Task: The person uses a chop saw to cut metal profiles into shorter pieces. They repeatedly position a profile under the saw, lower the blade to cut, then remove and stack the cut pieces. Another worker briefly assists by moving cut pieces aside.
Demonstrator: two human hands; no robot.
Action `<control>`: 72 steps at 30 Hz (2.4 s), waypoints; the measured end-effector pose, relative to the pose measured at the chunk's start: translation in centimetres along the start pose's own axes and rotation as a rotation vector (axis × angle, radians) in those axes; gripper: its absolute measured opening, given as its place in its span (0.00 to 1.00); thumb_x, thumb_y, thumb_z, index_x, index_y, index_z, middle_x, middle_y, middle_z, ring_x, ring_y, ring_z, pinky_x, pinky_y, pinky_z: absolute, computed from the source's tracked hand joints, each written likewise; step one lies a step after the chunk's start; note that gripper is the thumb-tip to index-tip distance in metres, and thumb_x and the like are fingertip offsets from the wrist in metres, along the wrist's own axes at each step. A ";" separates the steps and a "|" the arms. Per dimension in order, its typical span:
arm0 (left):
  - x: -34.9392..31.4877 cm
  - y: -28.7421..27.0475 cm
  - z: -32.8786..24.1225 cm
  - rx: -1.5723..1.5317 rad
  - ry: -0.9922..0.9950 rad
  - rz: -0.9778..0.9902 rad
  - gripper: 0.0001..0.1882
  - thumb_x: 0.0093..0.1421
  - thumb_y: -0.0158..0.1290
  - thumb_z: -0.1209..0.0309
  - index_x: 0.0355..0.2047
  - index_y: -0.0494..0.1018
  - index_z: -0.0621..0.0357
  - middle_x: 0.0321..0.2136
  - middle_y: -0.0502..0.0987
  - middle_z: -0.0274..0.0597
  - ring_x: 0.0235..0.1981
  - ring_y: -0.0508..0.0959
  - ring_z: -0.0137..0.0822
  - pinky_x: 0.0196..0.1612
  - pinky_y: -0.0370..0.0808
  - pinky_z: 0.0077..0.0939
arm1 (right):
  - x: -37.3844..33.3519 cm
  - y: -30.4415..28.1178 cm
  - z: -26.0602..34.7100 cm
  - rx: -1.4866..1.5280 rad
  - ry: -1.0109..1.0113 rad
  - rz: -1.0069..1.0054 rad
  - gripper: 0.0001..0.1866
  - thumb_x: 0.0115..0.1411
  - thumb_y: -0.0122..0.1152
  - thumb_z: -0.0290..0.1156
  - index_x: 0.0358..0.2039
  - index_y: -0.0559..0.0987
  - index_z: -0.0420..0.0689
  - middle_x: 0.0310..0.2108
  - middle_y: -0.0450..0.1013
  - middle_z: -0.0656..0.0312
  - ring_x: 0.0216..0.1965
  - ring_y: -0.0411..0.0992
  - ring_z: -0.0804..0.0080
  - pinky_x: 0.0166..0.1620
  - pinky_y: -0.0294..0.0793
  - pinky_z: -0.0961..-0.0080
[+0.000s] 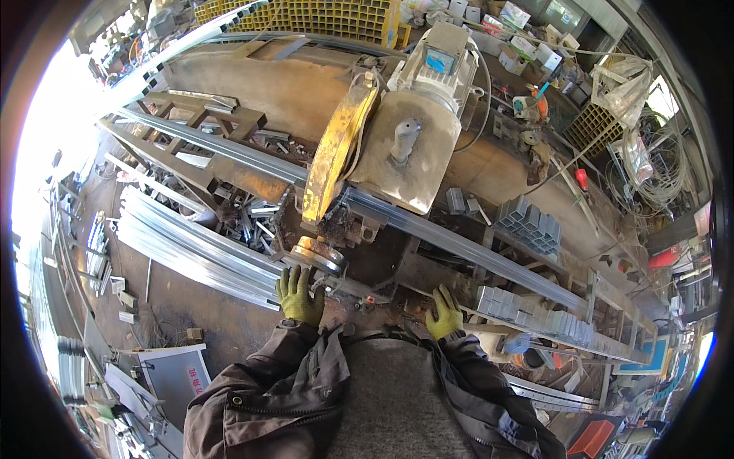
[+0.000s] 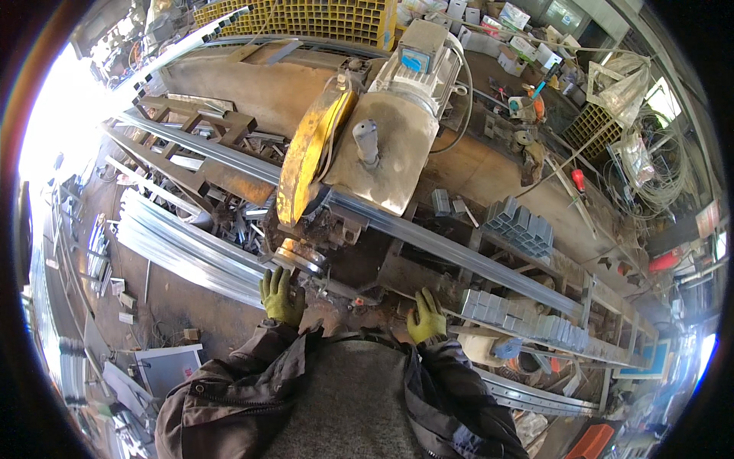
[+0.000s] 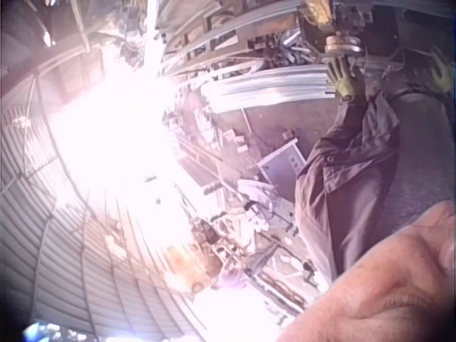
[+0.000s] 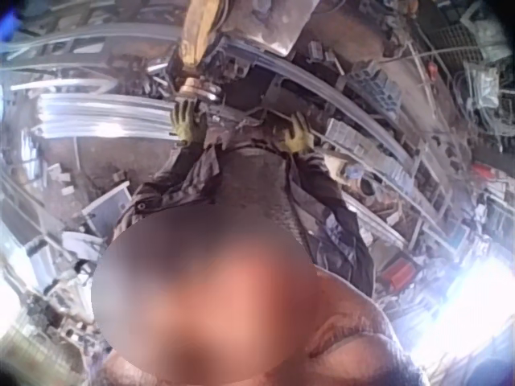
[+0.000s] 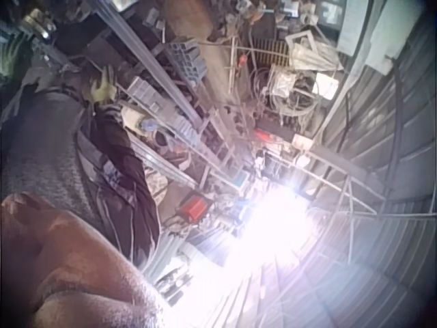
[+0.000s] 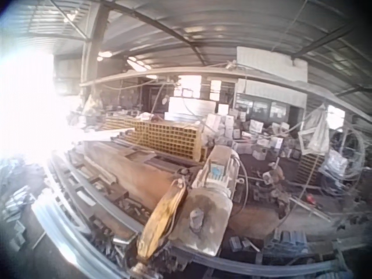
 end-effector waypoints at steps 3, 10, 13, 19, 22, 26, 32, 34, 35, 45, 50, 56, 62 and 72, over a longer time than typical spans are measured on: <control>0.5 1.9 5.5 -0.204 -0.202 -0.046 0.41 0.74 0.69 0.51 0.77 0.75 0.66 0.74 0.78 0.67 0.78 0.74 0.72 0.82 0.68 0.64 | 0.1 0.0 0.4 -0.017 -0.004 -0.043 0.36 0.64 0.73 0.34 0.74 0.84 0.41 0.79 0.75 0.43 0.78 0.74 0.33 0.78 0.78 0.44; 4.6 2.6 18.3 -0.019 -0.543 0.064 0.31 0.78 0.66 0.51 0.71 0.80 0.58 0.60 0.88 0.62 0.63 0.86 0.68 0.68 0.82 0.60 | 0.2 1.2 0.3 -0.024 -0.024 -0.046 0.34 0.67 0.71 0.35 0.72 0.83 0.35 0.78 0.75 0.36 0.76 0.74 0.27 0.79 0.74 0.38; 5.3 -5.3 9.1 -0.284 -0.111 -0.316 0.22 0.69 0.68 0.72 0.62 0.82 0.58 0.52 0.90 0.58 0.54 0.88 0.65 0.58 0.83 0.58 | 0.0 1.0 0.5 0.034 -0.070 -0.063 0.35 0.66 0.71 0.35 0.72 0.83 0.33 0.79 0.75 0.36 0.77 0.74 0.26 0.79 0.75 0.36; 6.0 -5.0 -14.2 -0.624 0.578 0.263 0.26 0.68 0.71 0.73 0.67 0.85 0.56 0.59 0.89 0.52 0.60 0.89 0.56 0.64 0.86 0.55 | -0.6 1.4 -0.8 0.033 -0.136 -0.090 0.35 0.65 0.72 0.34 0.70 0.84 0.31 0.77 0.77 0.32 0.74 0.76 0.23 0.78 0.76 0.35; 7.7 0.5 -22.8 -0.692 0.605 0.250 0.28 0.69 0.70 0.71 0.69 0.83 0.57 0.68 0.84 0.54 0.70 0.83 0.59 0.72 0.82 0.58 | -1.0 0.7 -2.1 0.178 -0.253 -0.119 0.33 0.66 0.72 0.35 0.69 0.85 0.30 0.74 0.78 0.32 0.71 0.78 0.23 0.76 0.78 0.35; 10.6 13.5 -32.1 -0.429 0.652 0.405 0.32 0.68 0.67 0.66 0.72 0.81 0.56 0.76 0.79 0.54 0.80 0.74 0.61 0.81 0.73 0.62 | -2.3 -0.6 -3.5 0.313 -0.433 -0.112 0.25 0.68 0.73 0.33 0.62 0.89 0.34 0.65 0.85 0.35 0.63 0.85 0.30 0.68 0.84 0.37; 10.6 28.4 -36.3 0.031 0.635 0.556 0.40 0.74 0.55 0.59 0.86 0.67 0.46 0.83 0.70 0.53 0.85 0.67 0.60 0.90 0.59 0.63 | -7.8 -1.6 -9.6 0.396 -0.236 0.022 0.20 0.71 0.73 0.31 0.62 0.92 0.45 0.64 0.88 0.46 0.64 0.87 0.42 0.68 0.86 0.46; 10.4 29.5 -37.6 0.069 0.721 0.407 0.40 0.75 0.51 0.61 0.87 0.64 0.44 0.79 0.73 0.57 0.81 0.71 0.63 0.89 0.61 0.67 | -9.9 -1.4 -12.3 0.413 -0.104 0.062 0.19 0.73 0.72 0.32 0.62 0.92 0.46 0.65 0.88 0.46 0.66 0.86 0.42 0.69 0.86 0.46; 10.5 30.6 -37.7 0.051 0.704 0.450 0.40 0.75 0.51 0.61 0.87 0.64 0.42 0.79 0.74 0.56 0.80 0.71 0.63 0.89 0.62 0.67 | -10.4 -1.1 -13.9 0.433 -0.021 0.076 0.19 0.74 0.72 0.33 0.63 0.92 0.46 0.65 0.88 0.46 0.67 0.86 0.42 0.69 0.85 0.45; 12.5 33.3 -38.9 0.222 0.716 0.704 0.43 0.55 0.76 0.58 0.73 0.78 0.40 0.62 0.85 0.48 0.66 0.84 0.59 0.69 0.77 0.66 | -22.8 -0.8 -24.7 0.512 0.662 0.265 0.24 0.79 0.65 0.46 0.67 0.90 0.47 0.66 0.87 0.43 0.68 0.84 0.37 0.71 0.83 0.49; 13.0 32.0 -39.9 0.207 0.751 0.591 0.35 0.56 0.75 0.58 0.65 0.82 0.40 0.56 0.87 0.49 0.59 0.87 0.60 0.59 0.80 0.65 | -27.7 -2.2 -28.3 0.506 0.824 0.330 0.27 0.78 0.67 0.53 0.67 0.91 0.51 0.63 0.89 0.46 0.64 0.87 0.41 0.69 0.85 0.49; 10.6 27.3 -47.5 -0.122 0.759 0.403 0.20 0.66 0.67 0.63 0.58 0.84 0.47 0.49 0.88 0.50 0.52 0.88 0.60 0.55 0.83 0.58 | -26.5 -6.4 -26.5 0.485 0.384 0.259 0.26 0.81 0.62 0.57 0.63 0.93 0.54 0.61 0.90 0.47 0.64 0.88 0.48 0.65 0.86 0.47; 8.3 23.1 -58.6 -0.136 0.669 0.709 0.22 0.67 0.66 0.65 0.62 0.83 0.48 0.57 0.88 0.44 0.62 0.87 0.56 0.65 0.83 0.51 | -10.4 -8.0 -28.7 0.785 0.629 0.175 0.28 0.82 0.60 0.58 0.68 0.89 0.53 0.66 0.86 0.49 0.68 0.84 0.50 0.69 0.81 0.47; 4.7 7.7 -63.8 -0.298 0.968 0.447 0.20 0.69 0.61 0.62 0.59 0.83 0.51 0.52 0.87 0.44 0.55 0.87 0.51 0.55 0.80 0.52 | 0.7 -19.9 -23.8 1.490 0.269 -0.279 0.32 0.85 0.56 0.60 0.76 0.83 0.53 0.75 0.81 0.52 0.74 0.79 0.51 0.77 0.73 0.45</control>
Point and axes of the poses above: each hand's wrist, its own x-axis towards the middle knuckle, its own y-axis out of the palm, z = x × y, the point moved 10 cm from there along x, towards the middle knuckle
